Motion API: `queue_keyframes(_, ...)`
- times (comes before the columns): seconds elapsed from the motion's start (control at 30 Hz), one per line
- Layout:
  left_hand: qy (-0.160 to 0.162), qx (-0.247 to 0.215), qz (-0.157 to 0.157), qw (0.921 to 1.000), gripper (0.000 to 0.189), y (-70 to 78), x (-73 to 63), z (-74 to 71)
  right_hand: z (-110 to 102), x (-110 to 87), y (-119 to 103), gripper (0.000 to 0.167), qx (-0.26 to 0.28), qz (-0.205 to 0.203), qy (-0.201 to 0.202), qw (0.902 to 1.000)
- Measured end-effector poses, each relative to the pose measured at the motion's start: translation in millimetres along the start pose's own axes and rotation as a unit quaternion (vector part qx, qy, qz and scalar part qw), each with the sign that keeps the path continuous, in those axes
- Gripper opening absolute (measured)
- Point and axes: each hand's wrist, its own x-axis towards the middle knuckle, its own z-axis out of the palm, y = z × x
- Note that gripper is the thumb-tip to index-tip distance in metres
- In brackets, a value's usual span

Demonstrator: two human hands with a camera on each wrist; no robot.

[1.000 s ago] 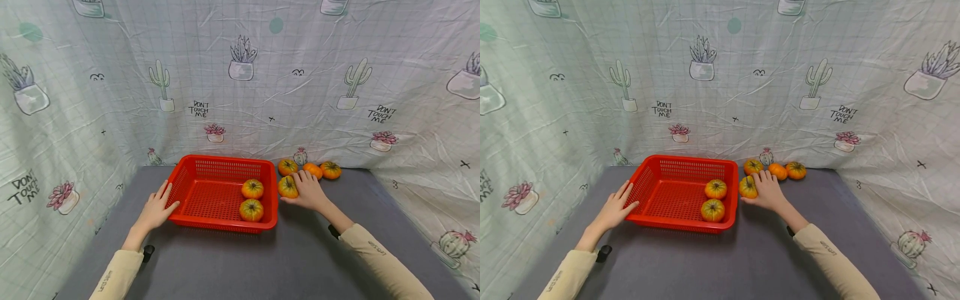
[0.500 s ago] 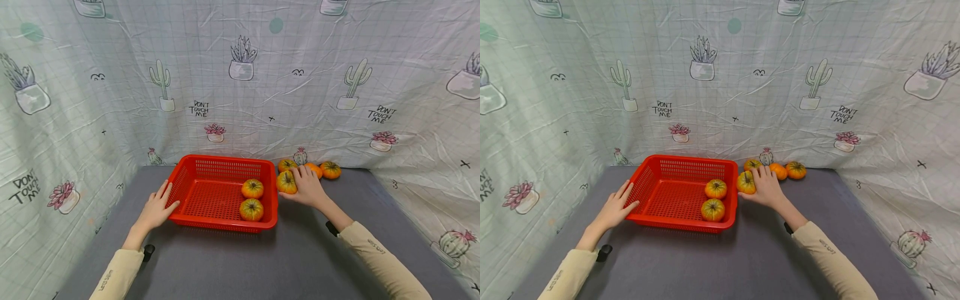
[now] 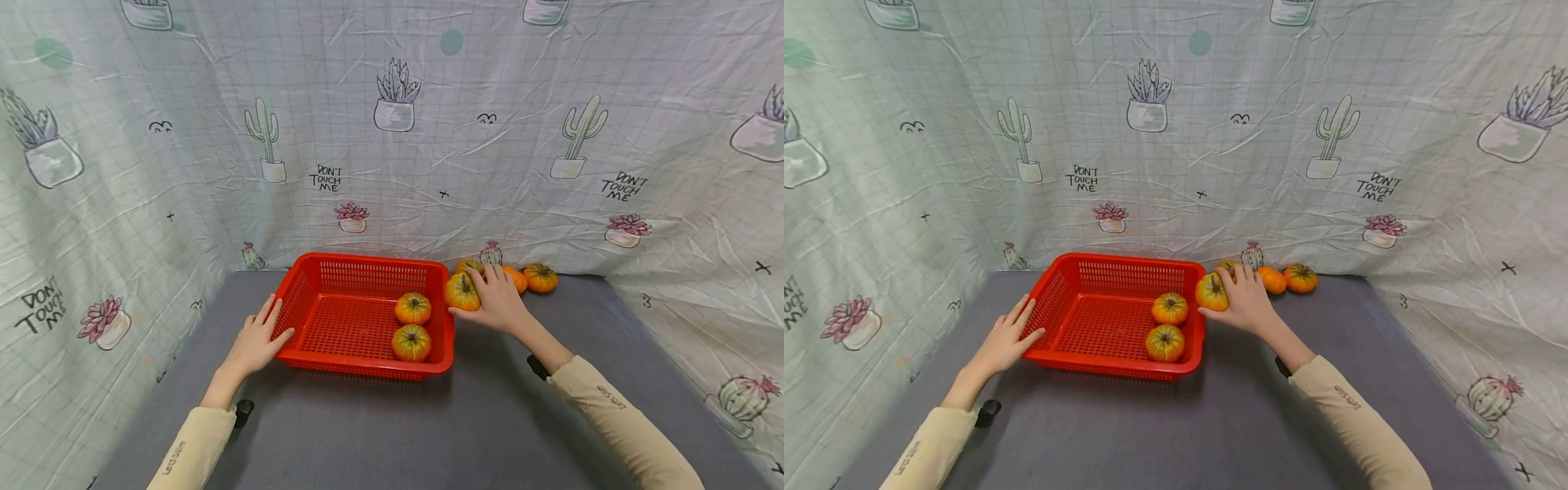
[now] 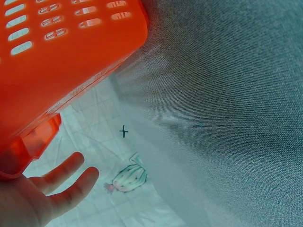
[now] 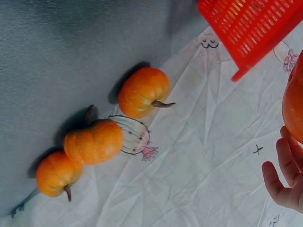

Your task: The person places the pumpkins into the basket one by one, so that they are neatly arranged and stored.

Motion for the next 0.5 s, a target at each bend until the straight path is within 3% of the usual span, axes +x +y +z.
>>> queue_keyframes(0.23, -0.006, -0.003, -0.003, 1.0000, 0.071, 1.4, -0.7, -2.0, -6.6, 8.4, -7.8, 0.078, 0.027, 0.024, -0.014, 0.9993)
queue_keyframes(0.5, -0.006, 0.000, -0.001, 1.0000, 0.072, 2.4, -1.3, -3.2, -11.5, 19.9, -18.3, 0.078, 0.029, 0.012, 0.003, 0.9995)
